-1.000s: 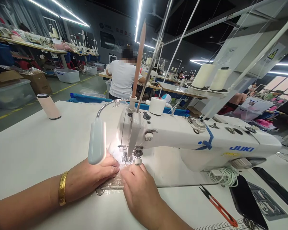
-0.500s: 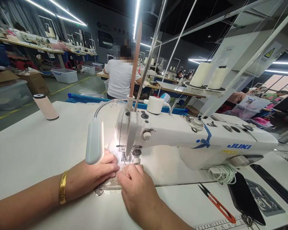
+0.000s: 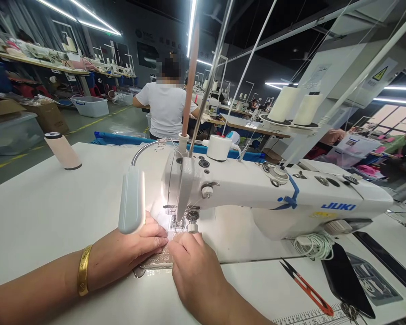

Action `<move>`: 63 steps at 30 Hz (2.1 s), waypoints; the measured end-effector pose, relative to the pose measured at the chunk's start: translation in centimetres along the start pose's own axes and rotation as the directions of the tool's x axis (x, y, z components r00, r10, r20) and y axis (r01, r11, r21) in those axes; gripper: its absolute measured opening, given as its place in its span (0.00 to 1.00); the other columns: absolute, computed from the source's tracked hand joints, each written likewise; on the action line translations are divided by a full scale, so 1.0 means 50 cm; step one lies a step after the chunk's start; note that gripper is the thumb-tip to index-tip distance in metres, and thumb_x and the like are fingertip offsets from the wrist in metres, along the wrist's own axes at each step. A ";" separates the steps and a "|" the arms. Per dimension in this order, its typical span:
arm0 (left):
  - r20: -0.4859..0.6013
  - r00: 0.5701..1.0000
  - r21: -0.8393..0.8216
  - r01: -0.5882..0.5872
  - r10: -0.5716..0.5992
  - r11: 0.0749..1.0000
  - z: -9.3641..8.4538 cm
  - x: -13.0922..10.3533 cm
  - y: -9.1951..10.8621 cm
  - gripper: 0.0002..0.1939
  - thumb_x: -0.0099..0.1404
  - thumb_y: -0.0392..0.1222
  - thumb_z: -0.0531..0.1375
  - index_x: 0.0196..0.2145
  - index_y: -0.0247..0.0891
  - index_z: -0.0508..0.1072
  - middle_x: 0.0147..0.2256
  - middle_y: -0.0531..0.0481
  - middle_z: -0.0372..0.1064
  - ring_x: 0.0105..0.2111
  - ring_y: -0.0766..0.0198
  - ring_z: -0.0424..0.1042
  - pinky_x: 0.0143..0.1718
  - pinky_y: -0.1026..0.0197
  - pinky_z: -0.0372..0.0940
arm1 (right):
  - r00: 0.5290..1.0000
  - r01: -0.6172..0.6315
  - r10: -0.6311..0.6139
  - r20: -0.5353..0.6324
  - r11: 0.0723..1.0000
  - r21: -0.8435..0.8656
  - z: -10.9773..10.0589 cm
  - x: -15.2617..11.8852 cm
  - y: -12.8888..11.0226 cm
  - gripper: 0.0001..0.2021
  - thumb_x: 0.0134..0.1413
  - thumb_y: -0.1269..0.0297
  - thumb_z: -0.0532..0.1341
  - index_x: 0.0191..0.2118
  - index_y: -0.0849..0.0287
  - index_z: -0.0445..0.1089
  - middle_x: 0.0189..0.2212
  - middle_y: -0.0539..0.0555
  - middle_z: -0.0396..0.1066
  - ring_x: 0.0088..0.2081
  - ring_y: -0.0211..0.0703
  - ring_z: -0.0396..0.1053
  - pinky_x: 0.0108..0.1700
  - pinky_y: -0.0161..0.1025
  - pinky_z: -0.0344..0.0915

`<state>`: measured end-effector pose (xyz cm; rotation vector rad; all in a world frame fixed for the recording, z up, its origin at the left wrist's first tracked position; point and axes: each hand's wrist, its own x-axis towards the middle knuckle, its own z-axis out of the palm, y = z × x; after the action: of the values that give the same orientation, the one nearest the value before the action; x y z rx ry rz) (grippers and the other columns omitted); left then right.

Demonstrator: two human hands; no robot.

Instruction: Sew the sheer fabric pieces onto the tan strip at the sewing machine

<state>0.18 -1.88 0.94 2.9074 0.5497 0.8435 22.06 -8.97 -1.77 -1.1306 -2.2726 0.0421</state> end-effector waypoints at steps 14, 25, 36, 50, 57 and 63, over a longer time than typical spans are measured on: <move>0.056 0.996 0.042 0.067 -0.070 0.997 -0.002 0.012 -0.020 0.12 0.71 0.28 0.56 0.36 0.41 0.77 0.37 0.49 0.78 0.37 0.57 0.75 0.43 0.54 0.66 | 0.993 -0.099 0.101 0.058 0.995 -0.032 -0.005 0.012 0.004 0.15 0.67 0.75 0.53 0.51 0.57 0.73 0.33 0.55 0.69 0.35 0.51 0.66 0.35 0.43 0.65; 0.076 0.986 0.027 0.145 -0.146 0.989 0.006 0.018 -0.040 0.08 0.72 0.32 0.58 0.39 0.38 0.78 0.42 0.47 0.81 0.42 0.53 0.77 0.49 0.49 0.70 | 0.971 -0.238 0.238 -0.011 0.971 -0.039 -0.024 0.023 0.023 0.17 0.72 0.70 0.52 0.59 0.56 0.69 0.28 0.51 0.70 0.30 0.49 0.71 0.31 0.41 0.67; 0.134 0.932 0.004 0.339 -0.337 0.941 -0.006 0.006 -0.083 0.11 0.75 0.45 0.57 0.42 0.40 0.79 0.46 0.44 0.78 0.46 0.48 0.75 0.50 0.46 0.69 | 0.979 -0.203 0.204 -0.024 0.979 0.030 -0.019 0.006 0.023 0.14 0.72 0.68 0.52 0.57 0.55 0.69 0.32 0.53 0.74 0.32 0.49 0.72 0.33 0.42 0.71; 0.285 0.861 0.029 0.431 -0.421 0.902 -0.105 -0.053 -0.123 0.02 0.60 0.36 0.68 0.32 0.43 0.81 0.40 0.49 0.75 0.43 0.51 0.71 0.46 0.53 0.63 | 0.987 -0.160 0.158 0.026 0.984 0.074 -0.007 -0.002 0.030 0.11 0.73 0.71 0.51 0.47 0.52 0.70 0.33 0.51 0.73 0.34 0.48 0.73 0.34 0.42 0.70; 0.339 0.865 -0.148 0.436 -0.369 0.888 -0.125 -0.007 -0.056 0.10 0.70 0.39 0.55 0.29 0.41 0.68 0.36 0.50 0.74 0.37 0.55 0.69 0.44 0.53 0.61 | 0.999 -0.041 0.038 0.025 0.988 0.148 -0.021 0.011 -0.009 0.12 0.72 0.71 0.52 0.52 0.55 0.71 0.39 0.56 0.74 0.39 0.50 0.71 0.40 0.45 0.69; 0.349 0.778 -0.378 0.627 -0.523 0.681 -0.111 0.003 -0.041 0.11 0.72 0.47 0.51 0.32 0.43 0.64 0.32 0.53 0.75 0.32 0.58 0.72 0.36 0.58 0.65 | 0.887 -0.452 0.384 0.255 0.834 0.316 -0.035 0.072 -0.065 0.08 0.69 0.64 0.58 0.47 0.56 0.75 0.27 0.48 0.72 0.31 0.46 0.71 0.34 0.39 0.65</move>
<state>-3.29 -0.12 5.41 2.1200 1.0037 0.4687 18.95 -8.78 2.35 -1.4364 -1.9983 0.7456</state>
